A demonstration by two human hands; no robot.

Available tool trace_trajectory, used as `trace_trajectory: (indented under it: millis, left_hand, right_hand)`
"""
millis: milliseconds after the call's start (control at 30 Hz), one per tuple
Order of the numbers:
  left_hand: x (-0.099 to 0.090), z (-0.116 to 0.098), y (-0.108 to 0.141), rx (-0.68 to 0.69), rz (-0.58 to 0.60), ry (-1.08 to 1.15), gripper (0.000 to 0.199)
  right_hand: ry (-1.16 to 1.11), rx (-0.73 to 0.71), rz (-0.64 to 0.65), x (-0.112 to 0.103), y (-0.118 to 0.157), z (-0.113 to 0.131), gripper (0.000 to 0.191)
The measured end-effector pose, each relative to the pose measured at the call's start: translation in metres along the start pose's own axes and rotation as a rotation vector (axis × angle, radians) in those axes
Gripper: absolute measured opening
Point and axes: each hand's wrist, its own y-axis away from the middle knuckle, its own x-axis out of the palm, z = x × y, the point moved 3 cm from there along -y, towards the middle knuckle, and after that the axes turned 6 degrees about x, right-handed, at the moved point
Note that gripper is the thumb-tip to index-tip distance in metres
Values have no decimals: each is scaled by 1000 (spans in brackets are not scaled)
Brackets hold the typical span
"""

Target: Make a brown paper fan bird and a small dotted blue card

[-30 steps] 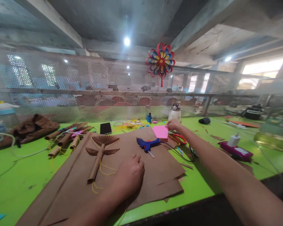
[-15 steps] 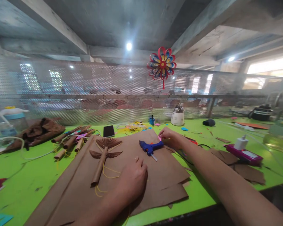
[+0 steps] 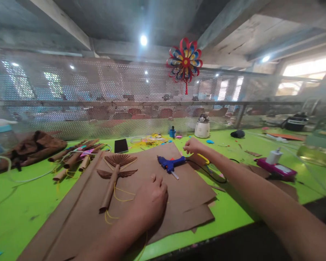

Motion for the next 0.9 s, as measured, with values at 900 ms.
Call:
trace_trajectory:
  millis: [900]
  left_hand:
    - [-8,-6,6,-58,-35,136,21]
  right_hand:
    - [77,-112,-209,37,61,11,32]
